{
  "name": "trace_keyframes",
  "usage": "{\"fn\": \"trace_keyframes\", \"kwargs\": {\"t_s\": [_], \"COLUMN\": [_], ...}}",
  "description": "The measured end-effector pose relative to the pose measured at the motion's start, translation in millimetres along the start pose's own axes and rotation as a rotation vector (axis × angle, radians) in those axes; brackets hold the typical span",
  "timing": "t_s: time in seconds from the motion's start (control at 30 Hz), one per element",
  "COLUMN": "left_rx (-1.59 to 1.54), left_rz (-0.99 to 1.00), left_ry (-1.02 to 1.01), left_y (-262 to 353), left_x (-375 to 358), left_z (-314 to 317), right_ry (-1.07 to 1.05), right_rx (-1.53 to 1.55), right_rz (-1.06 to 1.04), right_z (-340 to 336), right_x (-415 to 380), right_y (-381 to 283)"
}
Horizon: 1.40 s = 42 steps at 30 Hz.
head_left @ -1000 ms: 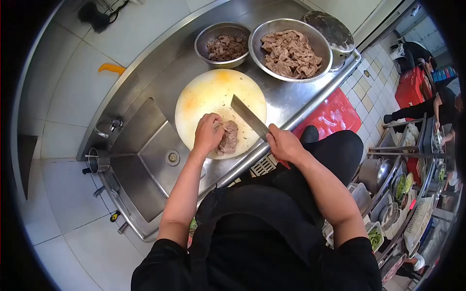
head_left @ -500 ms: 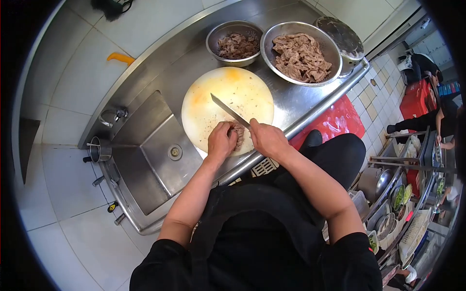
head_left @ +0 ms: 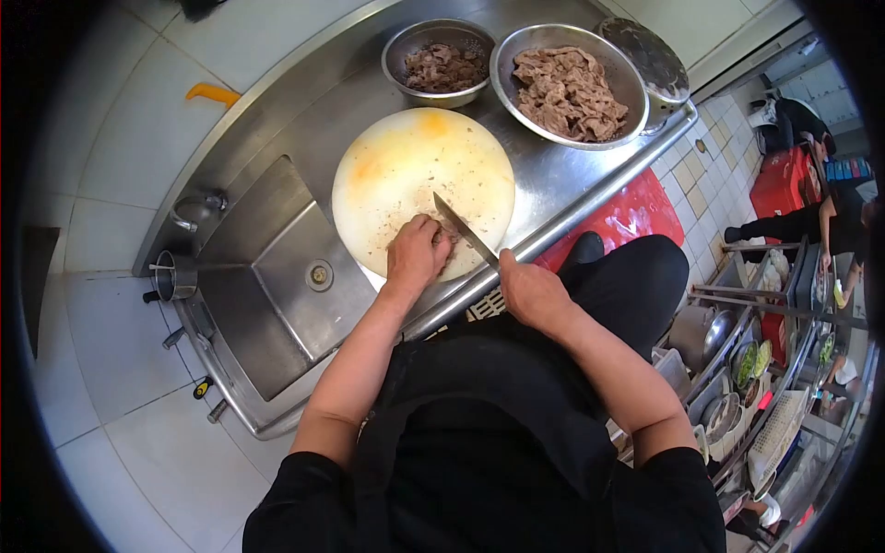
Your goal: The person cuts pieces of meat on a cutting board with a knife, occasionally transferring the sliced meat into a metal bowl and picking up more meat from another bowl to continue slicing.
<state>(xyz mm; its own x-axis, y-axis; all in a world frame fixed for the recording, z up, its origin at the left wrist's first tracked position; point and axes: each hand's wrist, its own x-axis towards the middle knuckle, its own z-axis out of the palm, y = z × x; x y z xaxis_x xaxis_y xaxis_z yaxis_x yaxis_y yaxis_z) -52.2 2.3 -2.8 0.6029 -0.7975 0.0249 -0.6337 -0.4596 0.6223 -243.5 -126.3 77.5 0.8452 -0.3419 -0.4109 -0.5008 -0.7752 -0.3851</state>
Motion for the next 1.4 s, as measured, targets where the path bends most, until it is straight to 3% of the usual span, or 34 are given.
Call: {"fn": "trace_keyframes", "kwargs": {"t_s": [0.33,0.63,0.83,1.17,1.4], "left_rx": [-0.133,-0.049,-0.008,0.012,-0.167], "left_rz": [0.022,0.028,0.032,0.051,-0.078], "left_ry": [0.069,0.038,0.06,0.056,0.072], "left_y": [-6.4,-5.9,-4.0,-6.6,-13.9], "left_x": [-4.3,-3.9,-1.6,-1.5,-5.0], "left_z": [-7.6,-3.7,0.3,3.6,-4.4], "right_ry": [0.176,0.028,-0.05,0.055,0.088], "right_rx": [0.123,0.06,0.032,0.066,0.079], "right_rz": [0.02,0.021,0.052,0.015,0.024], "right_z": [5.6,-11.2,-19.5,11.2,13.9], "right_x": [28.8,-19.1,-4.5,62.0,29.0], "right_y": [-4.6,-19.4,-24.7,-22.9,-9.2]}}
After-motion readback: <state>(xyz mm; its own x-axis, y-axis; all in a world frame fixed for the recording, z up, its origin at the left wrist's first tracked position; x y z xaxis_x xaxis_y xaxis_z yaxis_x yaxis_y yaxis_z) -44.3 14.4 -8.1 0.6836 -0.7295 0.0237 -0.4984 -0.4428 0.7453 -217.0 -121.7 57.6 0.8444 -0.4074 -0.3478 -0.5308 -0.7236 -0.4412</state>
